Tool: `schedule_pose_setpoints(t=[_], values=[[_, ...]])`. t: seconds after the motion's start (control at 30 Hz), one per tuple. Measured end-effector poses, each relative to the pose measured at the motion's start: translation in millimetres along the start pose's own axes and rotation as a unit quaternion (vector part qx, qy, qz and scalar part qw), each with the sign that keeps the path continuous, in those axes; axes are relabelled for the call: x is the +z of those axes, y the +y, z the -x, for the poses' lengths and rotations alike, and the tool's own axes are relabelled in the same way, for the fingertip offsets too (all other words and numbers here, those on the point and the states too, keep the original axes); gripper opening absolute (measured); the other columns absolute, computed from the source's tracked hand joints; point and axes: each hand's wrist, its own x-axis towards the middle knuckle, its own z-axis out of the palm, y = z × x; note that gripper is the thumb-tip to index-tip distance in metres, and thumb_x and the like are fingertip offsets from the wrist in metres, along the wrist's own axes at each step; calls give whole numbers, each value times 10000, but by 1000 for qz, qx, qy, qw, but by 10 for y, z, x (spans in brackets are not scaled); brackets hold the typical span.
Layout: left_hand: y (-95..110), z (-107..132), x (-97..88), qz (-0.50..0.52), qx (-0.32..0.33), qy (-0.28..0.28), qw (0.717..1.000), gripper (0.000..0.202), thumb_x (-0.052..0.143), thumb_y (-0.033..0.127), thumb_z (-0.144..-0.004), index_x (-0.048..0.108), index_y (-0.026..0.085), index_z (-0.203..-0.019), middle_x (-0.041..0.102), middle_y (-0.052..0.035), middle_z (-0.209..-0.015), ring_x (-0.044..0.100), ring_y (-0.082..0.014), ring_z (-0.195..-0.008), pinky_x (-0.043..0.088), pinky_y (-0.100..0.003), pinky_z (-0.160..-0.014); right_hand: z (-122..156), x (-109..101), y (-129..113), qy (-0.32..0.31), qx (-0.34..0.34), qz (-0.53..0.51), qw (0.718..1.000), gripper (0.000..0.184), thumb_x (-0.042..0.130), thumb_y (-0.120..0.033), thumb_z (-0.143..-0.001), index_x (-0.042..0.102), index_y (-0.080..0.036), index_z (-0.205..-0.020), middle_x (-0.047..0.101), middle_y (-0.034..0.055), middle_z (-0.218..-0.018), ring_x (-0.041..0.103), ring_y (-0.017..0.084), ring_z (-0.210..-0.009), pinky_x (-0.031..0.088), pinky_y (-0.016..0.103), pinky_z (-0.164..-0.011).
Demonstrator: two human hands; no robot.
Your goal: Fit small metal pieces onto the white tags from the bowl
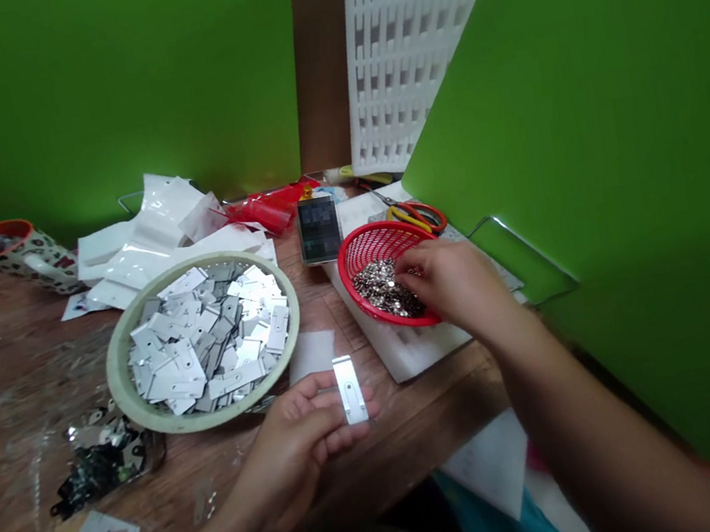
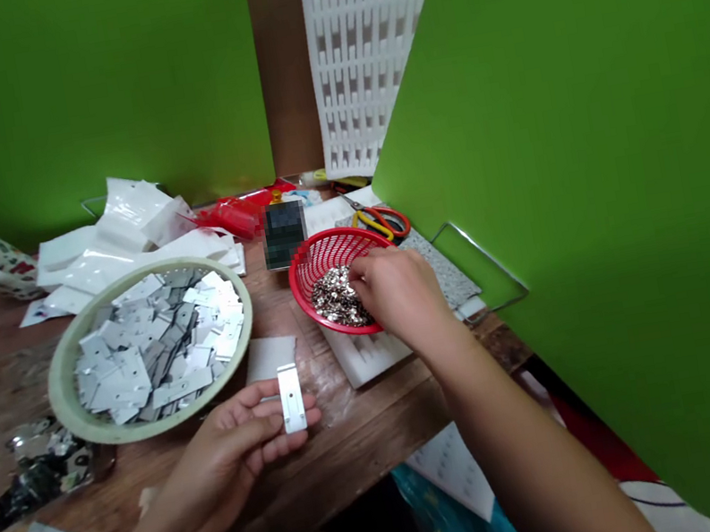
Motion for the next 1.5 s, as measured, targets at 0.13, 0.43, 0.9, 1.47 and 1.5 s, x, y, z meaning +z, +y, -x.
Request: schedule_pose_setpoints(t=[0.13, 0.43, 0.9, 1.47, 1.5], values=[[4, -26, 47, 0, 3, 2, 1000, 313, 673, 136, -800, 568, 95, -1092, 708, -187, -1081, 676, -253, -1016, 539, -306, -850, 90, 40, -21, 51, -9, -34, 998, 70, 604, -164, -816, 673, -168, -807, 685, 54, -851, 593, 197, -787, 386, 294, -701], [127, -139, 276, -6, 36, -5, 999, 248, 656, 119, -816, 599, 97, -1056, 722, -166, -1036, 686, -241, -988, 548, -264, -815, 107, 19, 51, 70, -15, -163, 984, 53, 667, -189, -818, 715, -209, -825, 704, 21, -858, 598, 183, -826, 415, 311, -756], [14, -87, 222, -2, 54, -30, 998, 214, 767, 203, -721, 664, 135, -896, 701, -43, -814, 632, -103, -729, 511, -218, -760, 881, 99, -731, 106, -35, -418, 902, 123, 564, -103, -848, 643, -196, -865, 575, 74, -1068, 552, 196, -1020, 457, 327, -872], [-158, 208, -124, -63, -87, -101, 989, 275, 699, 267, -802, 724, 218, -1072, 734, -46, -898, 645, -146, -819, 479, -210, -746, 1145, 133, -744, -156, 77, -564, 808, 268, 620, -132, -784, 654, -218, -1035, 613, -3, -832, 549, 118, -705, 448, 218, -629], [-157, 202, -123, -62, -94, -103, 988, 271, 708, 267, -794, 731, 217, -1059, 737, -52, -912, 650, -154, -833, 484, -219, -761, 1151, 115, -731, -163, 77, -567, 804, 242, 622, -139, -789, 655, -211, -1018, 618, -5, -823, 547, 113, -687, 442, 213, -616]])
